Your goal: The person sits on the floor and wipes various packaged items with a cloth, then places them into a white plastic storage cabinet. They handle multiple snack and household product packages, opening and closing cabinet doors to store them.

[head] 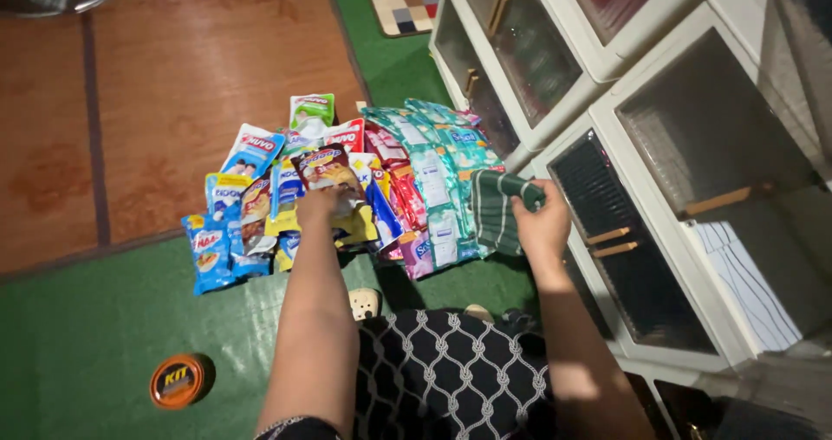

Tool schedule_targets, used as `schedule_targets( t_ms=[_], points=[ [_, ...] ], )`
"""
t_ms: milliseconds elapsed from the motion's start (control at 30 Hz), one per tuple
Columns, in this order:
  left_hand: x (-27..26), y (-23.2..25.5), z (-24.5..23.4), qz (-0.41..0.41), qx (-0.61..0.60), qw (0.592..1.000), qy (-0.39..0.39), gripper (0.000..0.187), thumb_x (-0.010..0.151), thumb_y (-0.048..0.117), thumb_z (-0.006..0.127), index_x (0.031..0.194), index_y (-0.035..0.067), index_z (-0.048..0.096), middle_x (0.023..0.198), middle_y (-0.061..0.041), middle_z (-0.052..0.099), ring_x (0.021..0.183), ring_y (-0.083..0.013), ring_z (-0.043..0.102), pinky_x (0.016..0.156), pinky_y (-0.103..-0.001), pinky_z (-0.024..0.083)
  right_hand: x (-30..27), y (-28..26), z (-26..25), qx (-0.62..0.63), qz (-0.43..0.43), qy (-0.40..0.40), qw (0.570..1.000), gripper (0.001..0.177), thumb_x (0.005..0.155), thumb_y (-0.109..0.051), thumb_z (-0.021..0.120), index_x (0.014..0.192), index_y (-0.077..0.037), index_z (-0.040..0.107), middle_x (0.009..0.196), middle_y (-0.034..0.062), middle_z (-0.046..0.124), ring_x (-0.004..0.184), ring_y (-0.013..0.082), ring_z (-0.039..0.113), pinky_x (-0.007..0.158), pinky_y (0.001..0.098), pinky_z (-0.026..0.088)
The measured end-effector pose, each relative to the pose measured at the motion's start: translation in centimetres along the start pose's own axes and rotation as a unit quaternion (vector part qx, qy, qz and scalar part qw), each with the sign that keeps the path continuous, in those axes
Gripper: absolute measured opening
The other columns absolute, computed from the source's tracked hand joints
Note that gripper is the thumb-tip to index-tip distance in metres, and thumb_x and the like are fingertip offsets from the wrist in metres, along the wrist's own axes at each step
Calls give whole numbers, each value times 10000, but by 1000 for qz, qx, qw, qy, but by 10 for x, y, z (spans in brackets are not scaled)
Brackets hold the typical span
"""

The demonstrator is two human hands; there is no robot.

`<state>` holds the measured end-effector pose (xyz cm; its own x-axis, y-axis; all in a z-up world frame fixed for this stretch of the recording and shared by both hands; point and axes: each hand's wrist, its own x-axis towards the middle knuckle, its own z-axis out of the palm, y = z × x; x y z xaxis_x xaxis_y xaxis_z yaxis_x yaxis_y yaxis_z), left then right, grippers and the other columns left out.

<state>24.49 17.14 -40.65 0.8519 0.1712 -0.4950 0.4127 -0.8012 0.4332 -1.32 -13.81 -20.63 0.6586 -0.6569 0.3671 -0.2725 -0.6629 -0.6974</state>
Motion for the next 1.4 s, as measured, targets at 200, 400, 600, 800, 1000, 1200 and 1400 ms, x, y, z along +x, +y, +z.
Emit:
schedule_targets(
  t_ms=[200, 400, 600, 800, 1000, 1200, 1400],
  points=[
    [64, -28, 46, 38, -73, 995, 60, 726, 759, 633, 794, 1126, 7, 774, 1174, -250, 730, 1096, -390, 693, 942, -466, 547, 8, 3, -1, 17, 23, 7, 1000, 295, 799, -126, 832, 1040, -57, 676, 889, 122, 731, 819, 261, 708, 752, 377, 529],
    [71, -32, 44, -65, -232, 970, 17, 774, 645, 493, 962, 1076, -102, 720, 1104, -198, 741, 979, -280, 733, 857, -393, 592, 5, -4, 0, 16, 33, -9, 999, 287, 797, -139, 834, 1027, -58, 682, 869, 118, 731, 803, 254, 713, 740, 369, 532],
    [65, -16, 22, -51, -489, 842, -223, 262, 879, 359, 711, 1081, 194, 684, 891, -28, 698, 721, -204, 617, 589, -389, 429, -2, -10, -2, 24, 42, -16, 999, 294, 798, -164, 841, 1026, -66, 683, 879, 127, 740, 830, 268, 726, 761, 379, 536],
    [19, 10, -40, -94, -516, 820, -229, 250, 945, 415, 581, 1059, 207, 657, 917, -46, 711, 768, -216, 682, 608, -422, 544, -4, -4, 3, 55, 35, -5, 998, 326, 764, -166, 858, 1018, -54, 686, 880, 126, 738, 828, 260, 718, 763, 377, 540],
    [-99, 53, -100, 154, -558, 805, -129, 210, 901, 167, 706, 1066, 104, 592, 1012, -114, 686, 848, -249, 683, 663, -428, 573, -7, 23, 30, 294, 124, -123, 940, 345, 763, -68, 745, 1090, -1, 656, 936, 125, 731, 837, 244, 708, 765, 370, 563],
    [-248, 66, -123, 322, -558, 741, -187, 342, 881, 187, 726, 1191, 146, 589, 1040, -20, 678, 889, -159, 675, 694, -327, 565, -20, 24, 56, 551, 347, -250, 716, 348, 831, -65, 576, 1163, 37, 582, 1032, 211, 687, 881, 361, 724, 818, 498, 614],
    [-336, 60, -91, 467, -356, 752, -300, 506, 847, 215, 822, 1258, 29, 593, 1148, -111, 674, 1031, -173, 669, 885, -341, 574, -28, -14, 15, 676, 294, -267, 621, 605, 949, -557, 511, 1220, -35, 654, 1088, 153, 741, 957, 296, 715, 845, 443, 596]
  ],
)
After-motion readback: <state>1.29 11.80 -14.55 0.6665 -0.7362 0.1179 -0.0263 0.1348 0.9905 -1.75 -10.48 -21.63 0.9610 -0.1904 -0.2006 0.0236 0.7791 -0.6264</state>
